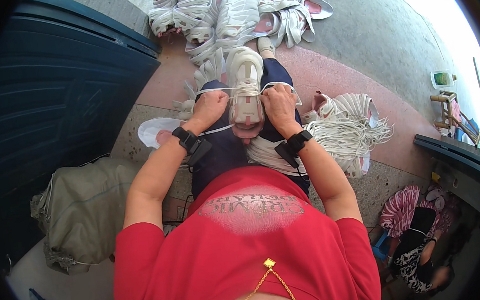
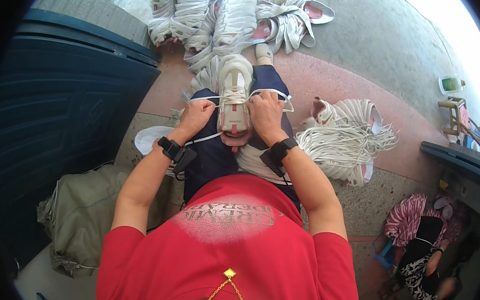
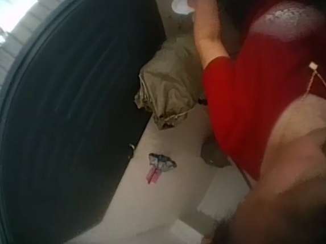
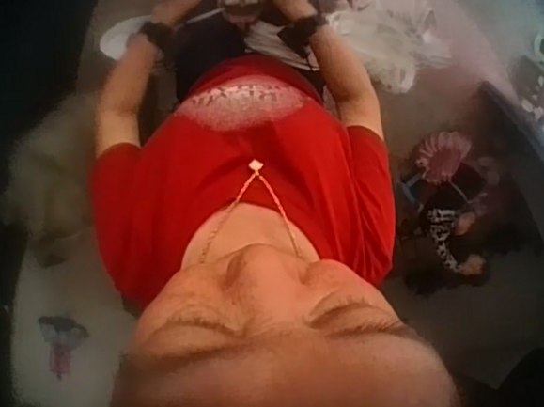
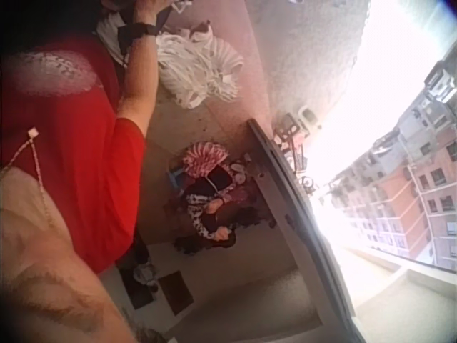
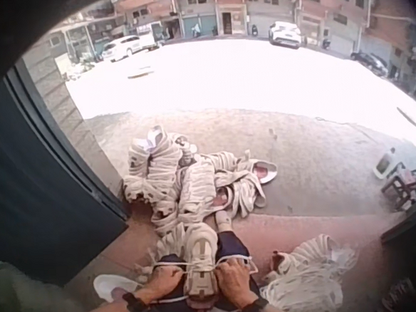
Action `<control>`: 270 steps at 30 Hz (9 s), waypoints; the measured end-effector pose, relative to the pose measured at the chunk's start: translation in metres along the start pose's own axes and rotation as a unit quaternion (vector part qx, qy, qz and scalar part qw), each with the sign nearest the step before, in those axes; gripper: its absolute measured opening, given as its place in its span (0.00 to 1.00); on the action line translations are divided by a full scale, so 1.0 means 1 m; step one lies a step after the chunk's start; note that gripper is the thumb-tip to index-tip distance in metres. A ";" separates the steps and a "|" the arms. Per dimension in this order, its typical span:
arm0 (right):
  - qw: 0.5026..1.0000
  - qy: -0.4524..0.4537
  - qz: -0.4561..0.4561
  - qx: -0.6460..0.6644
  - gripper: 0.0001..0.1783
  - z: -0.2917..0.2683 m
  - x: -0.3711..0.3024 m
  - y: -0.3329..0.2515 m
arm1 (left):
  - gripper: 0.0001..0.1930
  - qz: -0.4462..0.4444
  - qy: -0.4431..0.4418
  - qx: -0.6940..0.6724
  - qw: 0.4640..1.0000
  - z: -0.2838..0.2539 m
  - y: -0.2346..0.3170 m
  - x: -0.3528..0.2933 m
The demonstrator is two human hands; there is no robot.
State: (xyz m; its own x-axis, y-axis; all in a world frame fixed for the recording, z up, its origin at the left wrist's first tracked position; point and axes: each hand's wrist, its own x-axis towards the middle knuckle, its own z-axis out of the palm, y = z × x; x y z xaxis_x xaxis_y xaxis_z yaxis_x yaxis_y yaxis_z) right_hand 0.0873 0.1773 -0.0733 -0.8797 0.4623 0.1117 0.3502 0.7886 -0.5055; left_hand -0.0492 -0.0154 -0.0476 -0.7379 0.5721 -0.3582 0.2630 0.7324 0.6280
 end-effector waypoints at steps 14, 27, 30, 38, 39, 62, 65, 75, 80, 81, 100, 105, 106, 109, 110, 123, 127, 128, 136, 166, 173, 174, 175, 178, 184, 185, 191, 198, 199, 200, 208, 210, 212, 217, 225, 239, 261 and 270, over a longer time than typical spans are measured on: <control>1.000 -0.009 -0.028 0.006 0.12 -0.002 -0.001 0.003 | 0.11 0.084 0.028 0.108 0.990 0.011 0.012 0.011; 0.984 -0.162 -0.061 -0.036 0.14 -0.014 -0.002 0.005 | 0.15 0.155 0.110 0.307 0.933 0.014 0.044 -0.030; 0.988 -0.141 -0.062 0.007 0.12 -0.012 0.000 0.009 | 0.11 0.146 0.131 0.211 0.958 0.026 0.015 -0.023; 0.991 -0.068 -0.057 0.104 0.08 -0.007 -0.009 0.021 | 0.07 0.327 0.072 0.198 0.921 0.010 0.069 0.006; 0.988 -0.068 -0.053 0.129 0.08 -0.007 -0.009 0.019 | 0.07 0.334 0.058 0.233 0.911 0.015 0.069 0.014; 0.657 0.139 -0.202 0.713 0.14 -0.404 0.056 0.018 | 0.14 0.130 -0.086 0.103 0.982 0.015 0.089 0.059; 0.751 0.128 0.008 0.647 0.12 -0.287 0.067 -0.005 | 0.17 0.166 -0.001 0.162 0.973 0.002 0.047 0.050; 0.982 -0.169 -0.008 0.089 0.11 -0.008 0.004 -0.054 | 0.19 0.160 -0.003 0.048 0.986 -0.010 0.015 0.037; 0.986 -0.152 -0.057 -0.044 0.10 0.031 0.006 -0.062 | 0.19 -0.018 -0.081 -0.231 0.969 -0.020 0.026 0.030; 0.983 -0.164 -0.073 -0.048 0.10 0.027 0.007 -0.066 | 0.19 -0.035 -0.084 -0.259 0.962 -0.021 0.023 0.030; 0.382 -0.181 -0.045 0.905 0.13 -0.342 0.066 -0.041 | 0.09 0.316 -0.200 0.346 0.860 0.016 0.098 0.054; 0.403 -0.160 -0.026 0.901 0.11 -0.336 0.068 -0.065 | 0.07 0.448 -0.177 0.364 0.797 0.022 0.091 0.063; 0.411 -0.165 -0.012 0.897 0.11 -0.328 0.070 -0.070 | 0.07 0.457 -0.178 0.369 0.790 0.017 0.090 0.064; 0.459 -0.147 0.039 0.876 0.12 -0.310 0.070 -0.091 | 0.08 0.463 -0.159 0.372 0.789 0.012 0.089 0.065; 0.462 -0.169 0.051 0.869 0.14 -0.306 0.069 -0.092 | 0.08 0.462 -0.149 0.372 0.791 0.012 0.089 0.066; 0.417 -0.173 -0.068 0.890 0.17 -0.372 0.078 -0.108 | 0.18 0.169 -0.402 0.094 0.895 0.003 0.103 0.090; 0.405 -0.154 -0.102 0.895 0.15 -0.416 0.070 -0.045 | 0.18 0.082 -0.441 -0.108 0.887 -0.060 0.054 0.078; 0.416 -0.148 -0.106 0.891 0.15 -0.422 0.066 -0.039 | 0.18 0.083 -0.414 -0.082 0.903 -0.066 0.040 0.077; 0.488 -0.087 -0.132 0.859 0.14 -0.427 0.058 0.002 | 0.11 0.064 -0.243 -0.135 0.959 -0.025 0.022 0.060; 0.410 -0.214 -0.078 0.883 0.16 -0.431 0.091 -0.094 | 0.12 0.189 -0.375 0.004 0.908 0.002 0.081 0.087; 0.430 -0.202 -0.085 0.876 0.15 -0.413 0.106 -0.044 | 0.13 0.164 -0.437 -0.071 0.882 -0.021 0.037 0.080; 0.429 -0.214 -0.085 0.874 0.15 -0.413 0.106 -0.043 | 0.12 0.164 -0.436 -0.090 0.881 -0.024 0.037 0.078; 0.427 -0.225 -0.084 0.872 0.15 -0.412 0.106 -0.044 | 0.12 0.169 -0.406 -0.069 0.895 -0.024 0.040 0.078; 0.439 -0.252 -0.102 0.856 0.14 -0.402 0.104 -0.055 | 0.11 0.223 -0.312 0.066 0.921 -0.017 0.064 0.075; 0.559 -0.215 -0.032 0.800 0.15 -0.339 0.083 -0.079 | 0.06 0.462 -0.176 0.354 0.794 0.012 0.086 0.060; 0.572 -0.217 -0.013 0.791 0.15 -0.325 0.080 -0.079 | 0.07 0.477 -0.166 0.348 0.790 0.012 0.084 0.058; 0.567 -0.228 0.093 0.786 0.13 -0.266 0.057 -0.091 | 0.15 0.248 -0.216 0.240 0.913 0.024 0.076 0.077; 0.325 -0.320 0.017 0.890 0.14 -0.310 0.085 -0.139 | 0.16 0.170 -0.359 0.258 0.881 0.040 0.102 0.102; 0.326 -0.304 -0.003 0.895 0.14 -0.327 0.086 -0.141 | 0.16 0.195 -0.358 0.278 0.870 0.043 0.116 0.098; 0.325 -0.294 -0.020 0.899 0.14 -0.344 0.086 -0.142 | 0.16 0.219 -0.355 0.298 0.858 0.045 0.128 0.094; 0.328 -0.257 -0.093 0.904 0.16 -0.410 0.093 -0.113 | 0.12 0.217 -0.356 0.209 0.884 0.022 0.111 0.100; 0.337 -0.239 -0.083 0.907 0.17 -0.418 0.098 -0.096 | 0.12 0.185 -0.385 0.079 0.901 0.008 0.086 0.105; 0.345 -0.200 -0.050 0.916 0.16 -0.418 0.101 -0.074 | 0.12 0.128 -0.432 0.013 0.892 -0.010 0.071 0.102; 0.481 -0.175 -0.029 0.859 0.16 -0.420 0.106 -0.009 | 0.12 0.098 -0.446 -0.066 0.887 -0.020 0.034 0.083; 0.824 0.096 0.193 0.524 0.11 -0.354 0.099 0.106 | 0.13 0.106 -0.394 -0.132 0.903 -0.057 0.053 0.058; 0.956 -0.194 0.002 0.218 0.12 -0.020 0.004 -0.008 | 0.10 0.015 0.176 -0.518 0.837 -0.342 -0.046 0.024; 0.959 -0.182 -0.026 0.215 0.12 0.007 0.033 -0.018 | 0.11 0.137 -0.017 0.092 0.986 0.005 0.030 0.000; 0.959 -0.161 -0.157 0.172 0.11 0.018 0.031 -0.015 | 0.12 0.149 -0.005 0.113 0.982 0.012 0.027 0.006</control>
State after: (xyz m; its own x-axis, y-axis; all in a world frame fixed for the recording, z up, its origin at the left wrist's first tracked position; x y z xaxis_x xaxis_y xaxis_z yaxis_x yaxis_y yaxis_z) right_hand 0.0491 0.1730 -0.0775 -0.9975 0.0311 0.0629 -0.0266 0.6626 -0.7485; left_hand -0.0392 0.0122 -0.0411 -0.6020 0.7759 -0.1885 0.5984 0.5947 0.5368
